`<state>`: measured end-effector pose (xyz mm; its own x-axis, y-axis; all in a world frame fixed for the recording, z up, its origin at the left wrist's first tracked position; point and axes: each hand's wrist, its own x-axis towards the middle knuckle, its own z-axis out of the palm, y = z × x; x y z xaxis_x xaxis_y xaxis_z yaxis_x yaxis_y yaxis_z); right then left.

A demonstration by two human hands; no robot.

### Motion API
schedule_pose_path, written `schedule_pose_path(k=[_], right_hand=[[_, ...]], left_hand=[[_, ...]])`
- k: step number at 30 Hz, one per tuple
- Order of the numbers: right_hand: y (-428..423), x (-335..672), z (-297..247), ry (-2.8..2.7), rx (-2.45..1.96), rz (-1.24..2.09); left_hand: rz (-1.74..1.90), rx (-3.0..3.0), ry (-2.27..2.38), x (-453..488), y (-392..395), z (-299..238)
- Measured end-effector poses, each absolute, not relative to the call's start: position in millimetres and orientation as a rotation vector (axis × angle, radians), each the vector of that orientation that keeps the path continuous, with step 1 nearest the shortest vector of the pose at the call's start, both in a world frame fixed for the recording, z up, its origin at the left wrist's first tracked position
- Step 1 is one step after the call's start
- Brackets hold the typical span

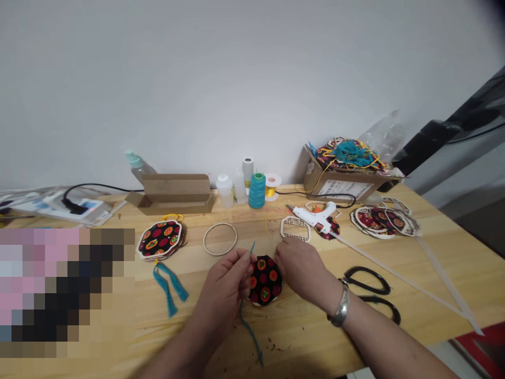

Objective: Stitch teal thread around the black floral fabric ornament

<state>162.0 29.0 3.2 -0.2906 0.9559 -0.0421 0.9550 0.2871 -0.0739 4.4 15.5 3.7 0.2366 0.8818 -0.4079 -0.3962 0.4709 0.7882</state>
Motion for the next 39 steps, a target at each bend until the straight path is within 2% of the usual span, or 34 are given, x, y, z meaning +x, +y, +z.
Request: schedule_pose_path(k=[6,9,16,23,27,34,39], right_hand=[[26,174,29,-2.245,-1.689,0.605],[14,169,51,-2.292,-1.49,0.837],[-5,150,84,-2.543,-1.156,0.928],[20,168,67,-2.309,-1.276,0.813],[39,186,55,-2.231,-1.496,0.542],[59,197,36,-2.532,-1.833,-0.021],[77,190,29,-2.579,-1.8,-0.112]], left_hand=[[0.989,0.638,0.996,5,16,6],[1.007,0.694,1.018,4,16,8],[0.929,0.78,0.942,3,9,10],[0.911,0.781,0.887,5,9,9],[0.951,0.659,0.89,5,11,8],[0.981,0.568,0.875,3,12,6],[0.98,0.547,0.872,3,14,5]])
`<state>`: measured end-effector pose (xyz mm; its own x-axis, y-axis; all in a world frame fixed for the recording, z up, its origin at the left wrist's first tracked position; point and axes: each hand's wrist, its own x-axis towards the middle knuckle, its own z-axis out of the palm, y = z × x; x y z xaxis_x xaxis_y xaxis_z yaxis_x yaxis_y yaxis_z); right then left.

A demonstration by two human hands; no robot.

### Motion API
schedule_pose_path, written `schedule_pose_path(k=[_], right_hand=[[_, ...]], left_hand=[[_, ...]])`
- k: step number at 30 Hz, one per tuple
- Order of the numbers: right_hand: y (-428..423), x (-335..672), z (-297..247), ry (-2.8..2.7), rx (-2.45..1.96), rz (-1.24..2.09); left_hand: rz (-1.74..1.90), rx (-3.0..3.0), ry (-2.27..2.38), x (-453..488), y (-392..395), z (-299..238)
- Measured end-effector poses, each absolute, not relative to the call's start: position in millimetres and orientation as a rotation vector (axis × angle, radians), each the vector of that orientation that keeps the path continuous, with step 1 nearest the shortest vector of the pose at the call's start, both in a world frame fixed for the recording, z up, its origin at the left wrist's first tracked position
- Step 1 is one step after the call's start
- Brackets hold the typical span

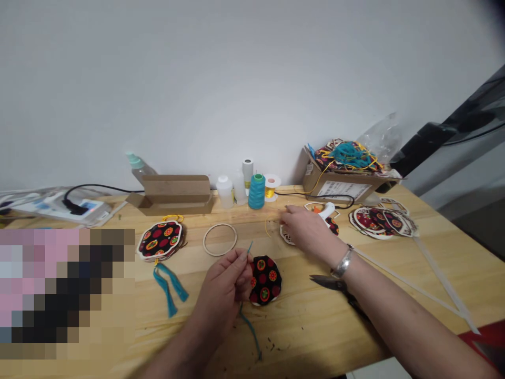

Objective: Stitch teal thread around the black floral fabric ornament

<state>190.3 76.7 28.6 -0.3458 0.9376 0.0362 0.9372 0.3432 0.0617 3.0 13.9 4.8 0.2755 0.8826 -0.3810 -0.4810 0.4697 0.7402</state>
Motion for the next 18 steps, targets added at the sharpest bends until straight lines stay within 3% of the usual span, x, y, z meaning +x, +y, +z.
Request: schedule_pose_path(k=[11,18], right_hand=[[91,175,11,2.688,1.726,-0.009],[89,178,38,2.806,1.883,-0.374]], left_hand=[[0.965,0.555,0.885,4,14,9],[0.964,0.555,0.928,6,13,9]])
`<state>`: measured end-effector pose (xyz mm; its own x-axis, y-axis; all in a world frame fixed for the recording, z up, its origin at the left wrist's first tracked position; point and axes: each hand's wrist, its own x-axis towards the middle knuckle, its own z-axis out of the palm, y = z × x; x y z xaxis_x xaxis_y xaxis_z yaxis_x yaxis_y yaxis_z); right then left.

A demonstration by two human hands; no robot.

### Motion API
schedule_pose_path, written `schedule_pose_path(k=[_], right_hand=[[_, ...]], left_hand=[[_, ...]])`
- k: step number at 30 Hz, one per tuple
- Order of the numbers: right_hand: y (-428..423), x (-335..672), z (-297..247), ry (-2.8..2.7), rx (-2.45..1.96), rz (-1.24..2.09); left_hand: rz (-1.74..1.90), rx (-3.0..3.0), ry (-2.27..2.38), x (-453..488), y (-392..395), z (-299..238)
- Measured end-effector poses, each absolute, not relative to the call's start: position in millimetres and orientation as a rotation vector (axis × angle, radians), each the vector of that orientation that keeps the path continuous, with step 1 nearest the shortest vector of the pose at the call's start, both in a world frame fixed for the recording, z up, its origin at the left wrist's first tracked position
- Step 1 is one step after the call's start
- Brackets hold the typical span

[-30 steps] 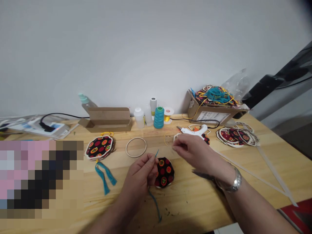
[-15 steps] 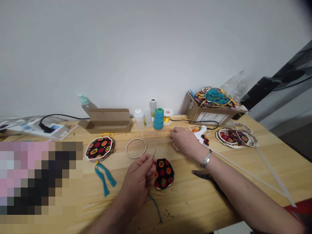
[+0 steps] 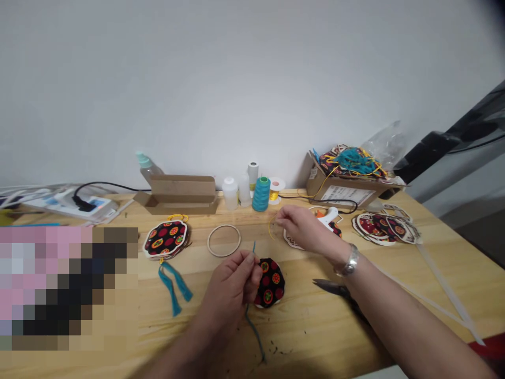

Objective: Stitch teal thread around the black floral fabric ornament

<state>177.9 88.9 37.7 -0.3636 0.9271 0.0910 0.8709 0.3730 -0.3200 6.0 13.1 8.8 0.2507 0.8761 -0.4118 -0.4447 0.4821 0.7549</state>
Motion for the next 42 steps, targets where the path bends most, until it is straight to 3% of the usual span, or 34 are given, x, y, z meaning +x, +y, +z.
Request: schedule_pose_path(k=[4,14,23,26,33,42], right_hand=[[65,165,52,-2.079,-1.48,0.64],[-14,127,17,-2.44,-1.194,-0.03],[-13,130,18,-2.56,-1.201,0.053],[-15,139,22,-2.586,-1.335,0.087],[-36,208,4,-2.503,-1.96,-0.315],[-35,245,4,-2.339,-2.284,-0.024]], left_hand=[[0.984,0.552,0.902,5,14,8],[0.978,0.387,0.866,2,19,5],[1.019,0.397,0.835,1,22,4],[1.03,0.402,0.829,0,22,4],[1.069,0.371,0.833,0,21,9],[1.09,0.38,0.823,0,20,9]])
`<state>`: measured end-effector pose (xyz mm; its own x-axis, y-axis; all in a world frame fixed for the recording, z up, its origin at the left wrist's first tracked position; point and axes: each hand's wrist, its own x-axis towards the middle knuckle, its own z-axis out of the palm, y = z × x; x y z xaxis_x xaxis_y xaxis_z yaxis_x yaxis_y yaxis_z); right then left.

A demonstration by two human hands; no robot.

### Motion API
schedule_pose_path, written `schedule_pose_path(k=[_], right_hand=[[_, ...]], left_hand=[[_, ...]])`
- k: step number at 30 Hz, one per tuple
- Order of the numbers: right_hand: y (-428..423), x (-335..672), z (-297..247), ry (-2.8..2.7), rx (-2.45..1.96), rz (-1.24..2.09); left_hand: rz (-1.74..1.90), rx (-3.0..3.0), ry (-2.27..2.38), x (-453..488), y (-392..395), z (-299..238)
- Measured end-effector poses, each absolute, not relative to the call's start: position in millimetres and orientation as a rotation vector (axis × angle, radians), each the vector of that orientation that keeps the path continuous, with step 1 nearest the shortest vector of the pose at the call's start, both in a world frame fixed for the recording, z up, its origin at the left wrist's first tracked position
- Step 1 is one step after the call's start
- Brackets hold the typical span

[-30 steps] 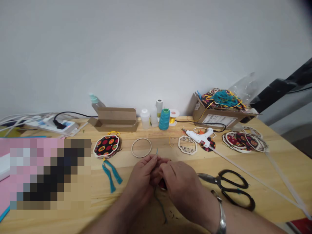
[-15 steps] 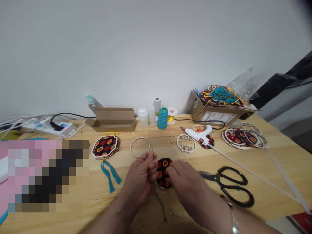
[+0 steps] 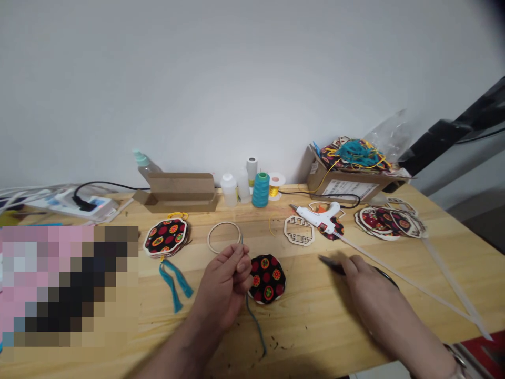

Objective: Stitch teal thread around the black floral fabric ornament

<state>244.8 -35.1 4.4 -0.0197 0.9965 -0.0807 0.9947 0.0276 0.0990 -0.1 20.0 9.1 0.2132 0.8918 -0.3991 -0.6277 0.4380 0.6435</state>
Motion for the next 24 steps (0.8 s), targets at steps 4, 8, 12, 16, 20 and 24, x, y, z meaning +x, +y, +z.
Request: schedule_pose_path(k=[4,8,12,16,20,24], right_hand=[[-20,236,23,2.245,2.227,-0.131],[-8,198,33,2.582,2.192,-1.233],[9,153,27,1.604,1.883,-2.701],[26,136,17,1.162,1.644,-3.216],[35,137,13,1.104,1.601,-3.422],[37,139,16,1.19,1.758,-3.421]], left_hand=[[1.084,0.393,0.827,0,20,10],[1.079,0.435,0.824,1,19,11],[1.086,0.491,0.825,2,17,12],[1.076,0.531,0.853,3,15,12],[1.041,0.575,0.895,6,14,9],[1.011,0.576,0.909,8,13,6]])
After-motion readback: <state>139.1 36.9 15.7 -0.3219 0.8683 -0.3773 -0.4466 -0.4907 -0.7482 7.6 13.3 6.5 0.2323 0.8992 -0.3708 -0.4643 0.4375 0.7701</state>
